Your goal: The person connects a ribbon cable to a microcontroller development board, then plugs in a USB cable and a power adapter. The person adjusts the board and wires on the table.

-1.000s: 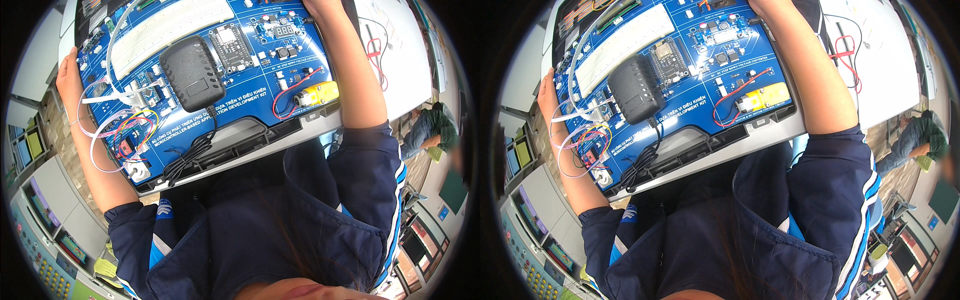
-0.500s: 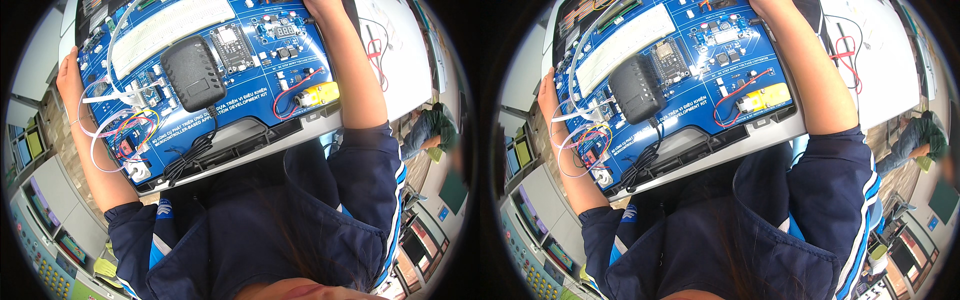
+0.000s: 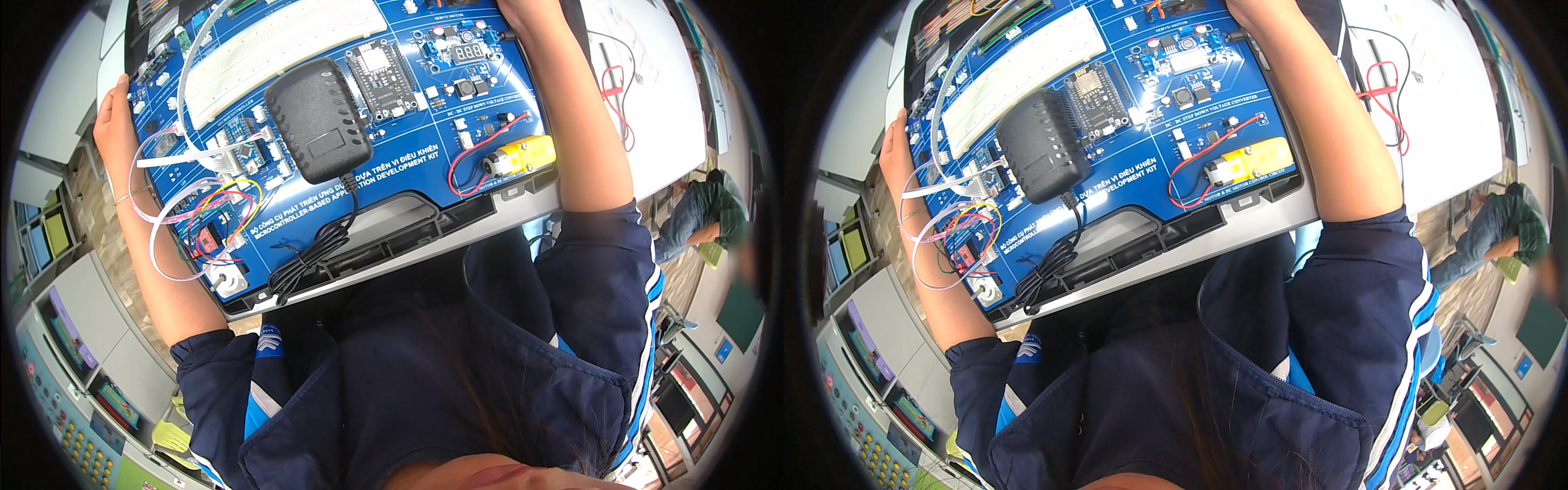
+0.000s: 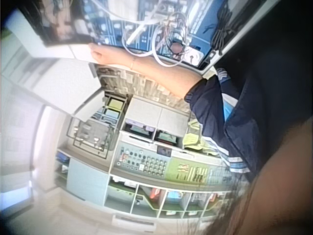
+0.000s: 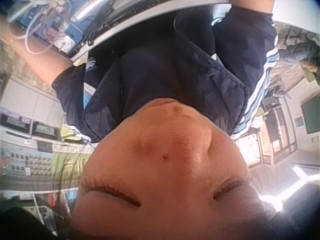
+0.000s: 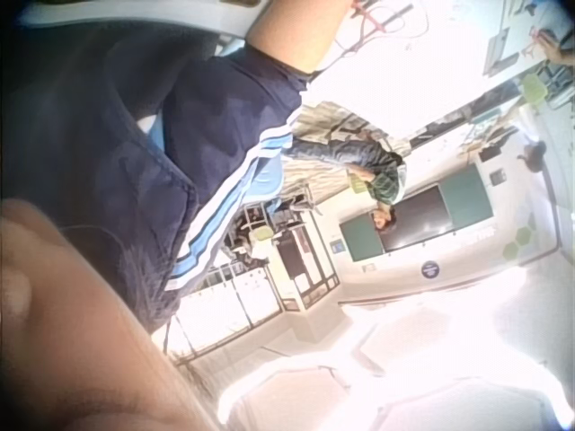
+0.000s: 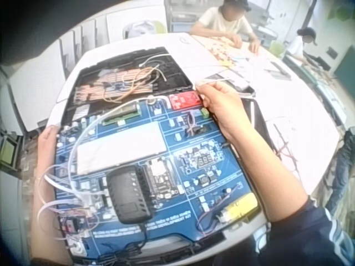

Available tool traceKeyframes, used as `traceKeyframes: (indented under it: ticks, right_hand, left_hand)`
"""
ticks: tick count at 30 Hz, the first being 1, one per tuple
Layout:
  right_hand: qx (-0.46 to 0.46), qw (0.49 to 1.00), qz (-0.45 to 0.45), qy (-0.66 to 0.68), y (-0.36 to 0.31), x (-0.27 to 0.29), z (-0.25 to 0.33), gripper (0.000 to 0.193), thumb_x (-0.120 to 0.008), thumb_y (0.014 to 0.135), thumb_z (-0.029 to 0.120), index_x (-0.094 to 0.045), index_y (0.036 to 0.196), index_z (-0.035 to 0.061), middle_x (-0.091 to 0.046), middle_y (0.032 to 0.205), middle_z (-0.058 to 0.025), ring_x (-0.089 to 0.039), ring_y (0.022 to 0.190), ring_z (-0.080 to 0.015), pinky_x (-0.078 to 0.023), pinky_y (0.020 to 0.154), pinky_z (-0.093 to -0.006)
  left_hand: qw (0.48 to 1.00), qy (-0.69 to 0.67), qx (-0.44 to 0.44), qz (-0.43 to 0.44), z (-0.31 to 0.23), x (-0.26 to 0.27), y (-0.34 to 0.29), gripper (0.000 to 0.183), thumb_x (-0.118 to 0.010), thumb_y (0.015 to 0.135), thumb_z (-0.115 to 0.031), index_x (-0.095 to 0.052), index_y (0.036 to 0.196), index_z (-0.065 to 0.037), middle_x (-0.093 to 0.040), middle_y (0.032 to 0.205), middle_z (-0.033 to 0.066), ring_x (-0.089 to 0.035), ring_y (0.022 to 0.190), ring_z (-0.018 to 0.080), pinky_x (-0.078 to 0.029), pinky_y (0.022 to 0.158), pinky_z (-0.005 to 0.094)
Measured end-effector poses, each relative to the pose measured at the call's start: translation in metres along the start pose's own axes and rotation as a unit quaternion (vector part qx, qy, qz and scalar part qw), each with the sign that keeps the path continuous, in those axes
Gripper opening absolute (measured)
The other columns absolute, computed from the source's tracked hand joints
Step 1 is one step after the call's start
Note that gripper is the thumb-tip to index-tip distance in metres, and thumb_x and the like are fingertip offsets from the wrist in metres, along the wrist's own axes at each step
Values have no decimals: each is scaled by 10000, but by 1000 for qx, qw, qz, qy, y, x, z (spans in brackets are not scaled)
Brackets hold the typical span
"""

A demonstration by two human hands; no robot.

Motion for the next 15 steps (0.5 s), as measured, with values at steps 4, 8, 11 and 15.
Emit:
traceKeyframes:
  ticks: [4,8,11,15]
  right_hand:
    - [2,1000,1,-1,0,0,0,125,-678,945,172,-656,877,70,-554,704,50,-436,596,-50,-325,560,-204]
    - [1,1000,-2,4,-1,0,0,119,-677,944,169,-659,885,68,-556,709,48,-439,601,-51,-329,563,-205]
    - [-4,1000,-3,5,-2,-1,1,113,-676,942,166,-662,893,65,-557,714,46,-444,607,-51,-333,566,-205]
    - [-2,1000,0,6,-2,-1,2,110,-676,940,164,-663,899,63,-556,715,45,-447,610,-51,-335,569,-203]
  left_hand:
    - [1000,-7,-2,4,-1,0,-1,283,-711,973,-294,-772,1003,-20,-705,846,-10,-591,743,41,-433,699,180]
    - [1000,-5,1,1,-3,-2,-3,283,-709,975,-296,-772,1002,-21,-705,844,-10,-591,739,42,-433,697,180]
    - [1000,2,17,5,0,1,0,289,-699,980,-291,-768,1060,-22,-713,910,-3,-601,809,50,-436,760,187]
    - [999,10,37,16,9,5,7,327,-677,990,-280,-761,1169,-20,-730,1040,15,-621,953,68,-443,889,201]
Point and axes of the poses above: each hand's wrist, its own y-axis towards the middle knuckle, its own x-axis out of the back of the hand, z = x × y, the point moved 1 cm from there along y, towards the middle knuckle
